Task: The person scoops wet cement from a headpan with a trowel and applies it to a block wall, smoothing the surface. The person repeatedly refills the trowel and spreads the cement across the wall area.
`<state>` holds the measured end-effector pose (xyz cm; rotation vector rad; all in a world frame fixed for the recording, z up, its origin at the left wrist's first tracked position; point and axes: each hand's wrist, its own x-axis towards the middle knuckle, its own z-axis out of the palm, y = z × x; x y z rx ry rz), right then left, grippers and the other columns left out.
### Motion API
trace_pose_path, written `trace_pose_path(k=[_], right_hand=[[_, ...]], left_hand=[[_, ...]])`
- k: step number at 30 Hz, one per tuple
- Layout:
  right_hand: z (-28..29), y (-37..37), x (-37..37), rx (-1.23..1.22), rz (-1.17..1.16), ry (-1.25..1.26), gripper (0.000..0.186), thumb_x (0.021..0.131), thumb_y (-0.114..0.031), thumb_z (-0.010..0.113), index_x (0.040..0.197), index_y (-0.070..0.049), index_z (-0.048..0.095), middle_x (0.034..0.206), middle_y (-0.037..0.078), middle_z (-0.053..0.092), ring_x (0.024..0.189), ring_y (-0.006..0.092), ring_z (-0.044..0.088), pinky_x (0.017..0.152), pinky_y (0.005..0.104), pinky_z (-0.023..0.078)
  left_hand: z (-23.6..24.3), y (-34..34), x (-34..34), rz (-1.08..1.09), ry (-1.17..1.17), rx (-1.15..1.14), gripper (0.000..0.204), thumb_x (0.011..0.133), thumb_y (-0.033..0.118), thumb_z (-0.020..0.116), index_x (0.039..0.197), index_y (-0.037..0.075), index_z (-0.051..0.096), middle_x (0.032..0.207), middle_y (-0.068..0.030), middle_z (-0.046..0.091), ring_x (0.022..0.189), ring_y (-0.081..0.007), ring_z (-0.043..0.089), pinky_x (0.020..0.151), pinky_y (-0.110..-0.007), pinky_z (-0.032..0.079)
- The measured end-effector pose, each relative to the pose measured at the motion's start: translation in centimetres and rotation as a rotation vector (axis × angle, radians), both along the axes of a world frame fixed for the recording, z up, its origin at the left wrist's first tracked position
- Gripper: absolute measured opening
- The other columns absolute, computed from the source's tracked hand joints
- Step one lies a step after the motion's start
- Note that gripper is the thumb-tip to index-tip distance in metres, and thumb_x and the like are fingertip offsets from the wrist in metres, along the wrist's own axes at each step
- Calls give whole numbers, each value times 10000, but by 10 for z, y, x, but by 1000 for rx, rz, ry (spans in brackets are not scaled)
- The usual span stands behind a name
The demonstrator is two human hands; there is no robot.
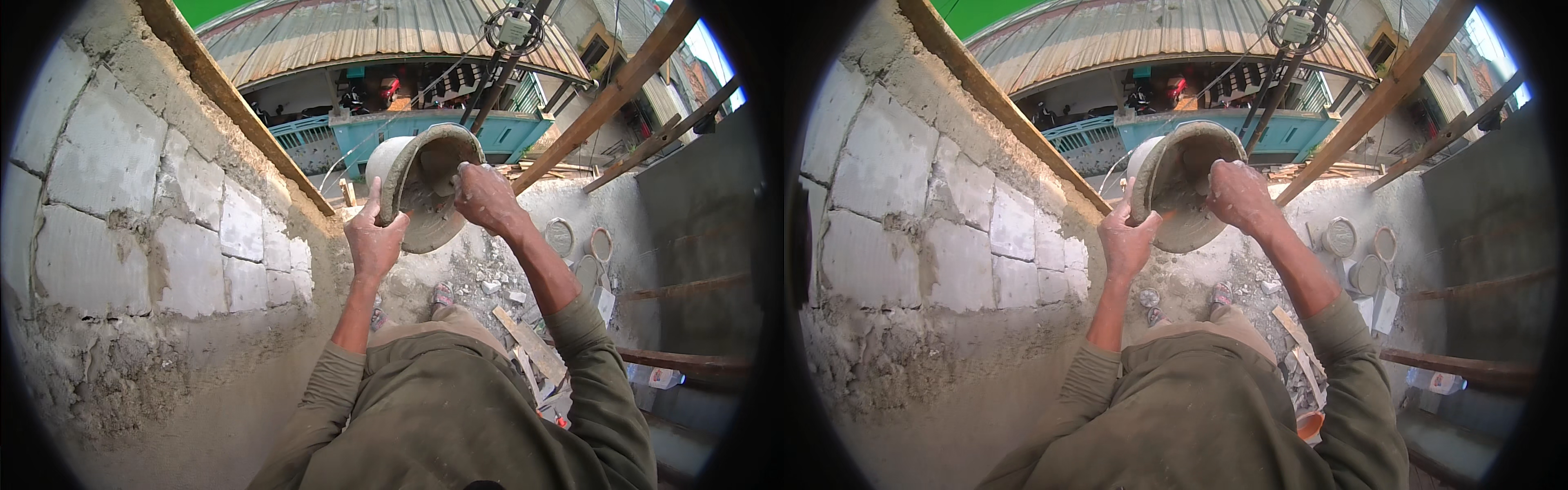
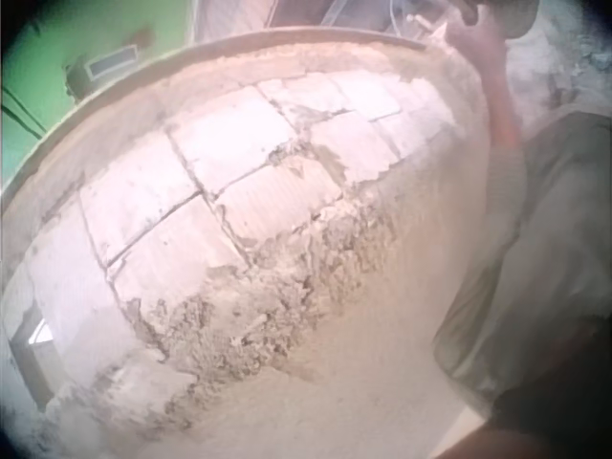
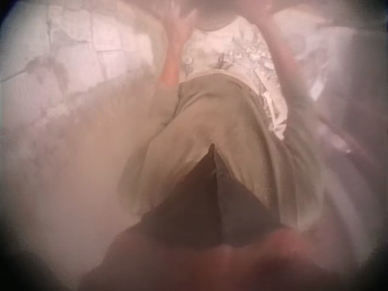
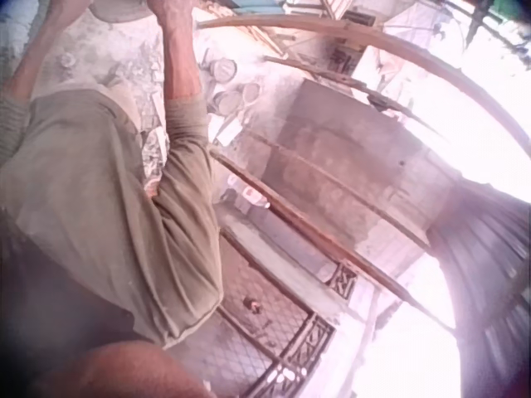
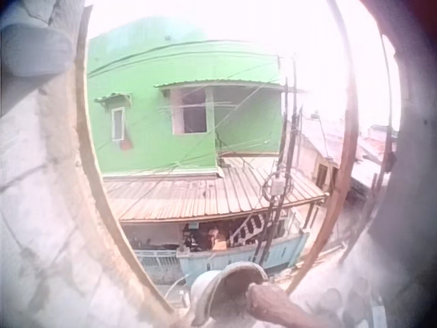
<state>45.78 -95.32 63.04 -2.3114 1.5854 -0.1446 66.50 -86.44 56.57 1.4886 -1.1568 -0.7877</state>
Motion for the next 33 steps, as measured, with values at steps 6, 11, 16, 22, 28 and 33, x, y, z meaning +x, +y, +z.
trace_pose_path(k=[6, 11, 16, 22, 28, 33], right_hand=[[7, -5, -9, 198, -67, 1, 322, 935, -230, 702, 890, 89, 709, 972, 305, 756, 977, 482, 733, 854, 571, 564], [4, 5, -19, -210, 98, 130, 206, 829, -160, 740, 860, 44, 735, 902, 258, 760, 950, 440, 764, 814, 519, 599], [6, -11, -19, -259, 87, 338, 163, 793, -130, 751, 918, -26, 754, 933, 193, 777, 917, 413, 772, 788, 492, 622], [25, -31, -59, 19, 29, 171, 383, 825, -264, 761, 1040, 50, 720, 1043, 266, 760, 1004, 439, 751, 859, 504, 621], [-24, -5, -81, 569, -211, -317, 377, 864, -276, 699, 1021, 67, 701, 897, 207, 707, 759, 300, 683, 668, 427, 571], [-96, 35, -54, 678, -119, -559, 272, 886, -203, 712, 892, 68, 717, 672, 72, 566, 658, 163, 542, 618, 400, 448]], left_hand=[[5, -14, -5, -12, 42, -4, 786, 871, 28, 762, 1609, -13, 495, 1015, -83, 815, 793, -60, 684, 757, -264, 576], [18, -12, -9, -29, -28, 46, 781, 872, 21, 758, 1610, -2, 502, 978, -72, 807, 773, -55, 669, 734, -264, 569], [9, -20, -19, -25, -77, -119, 802, 838, -5, 751, 1606, 9, 518, 1049, -136, 828, 831, -70, 712, 768, -275, 586], [44, -20, -28, -145, -94, -195, 810, 814, -27, 744, 1596, 13, 539, 1180, -191, 817, 909, -82, 729, 800, -283, 596], [35, -2, -20, -287, 80, -99, 849, 821, -38, 737, 1631, 48, 500, 1444, -168, 720, 1118, -93, 698, 961, -295, 577], [-5, 18, -15, -218, 83, 157, 864, 837, -10, 740, 1654, 114, 486, 1183, -99, 790, 929, -54, 686, 825, -279, 591]])
